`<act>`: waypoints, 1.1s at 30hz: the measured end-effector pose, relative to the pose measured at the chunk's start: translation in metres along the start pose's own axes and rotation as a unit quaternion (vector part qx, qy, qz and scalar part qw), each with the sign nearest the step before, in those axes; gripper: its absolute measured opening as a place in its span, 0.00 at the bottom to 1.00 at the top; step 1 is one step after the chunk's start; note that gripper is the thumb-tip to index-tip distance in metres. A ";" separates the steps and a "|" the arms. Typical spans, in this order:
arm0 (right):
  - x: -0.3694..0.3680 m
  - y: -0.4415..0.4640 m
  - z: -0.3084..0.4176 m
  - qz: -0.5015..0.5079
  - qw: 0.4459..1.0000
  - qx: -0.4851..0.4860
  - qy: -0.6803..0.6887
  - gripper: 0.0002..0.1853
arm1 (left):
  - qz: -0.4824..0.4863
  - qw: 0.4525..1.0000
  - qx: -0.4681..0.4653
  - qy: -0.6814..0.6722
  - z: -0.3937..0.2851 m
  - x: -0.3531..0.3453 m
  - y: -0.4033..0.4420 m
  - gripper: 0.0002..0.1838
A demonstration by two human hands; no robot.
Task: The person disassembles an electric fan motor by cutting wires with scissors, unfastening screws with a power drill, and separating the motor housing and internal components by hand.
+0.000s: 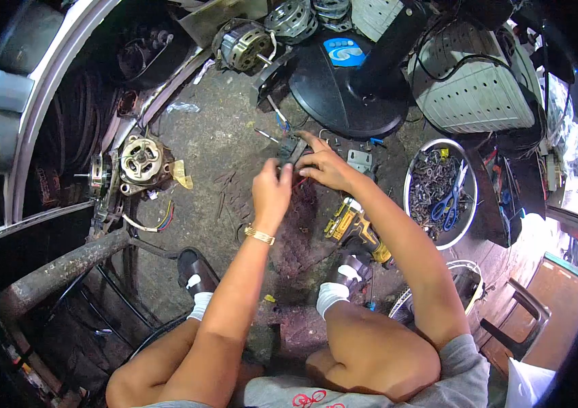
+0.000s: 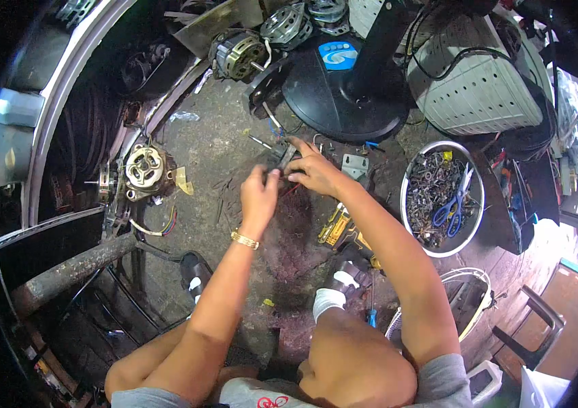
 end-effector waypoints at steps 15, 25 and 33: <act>0.007 -0.013 0.022 -0.108 0.994 0.037 -0.004 0.18 | 0.045 0.877 0.096 -0.469 0.033 -0.031 -0.035 0.08; -0.017 -0.047 0.002 -0.264 0.944 -0.183 0.076 0.10 | -0.017 0.977 -0.178 -0.118 0.002 -0.011 -0.055 0.14; -0.056 -0.053 -0.025 -0.130 0.810 -0.322 0.473 0.10 | -0.018 0.974 -0.219 -0.044 0.000 -0.017 -0.057 0.14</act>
Point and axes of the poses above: each hand's wrist, its own y-axis towards the middle knuckle, its own x-axis out of the back of the hand, z = x × y, the point moved 7 cm from there along y, towards the middle knuckle, and after that the axes turned 9 degrees about y, right-handed, at the moved point
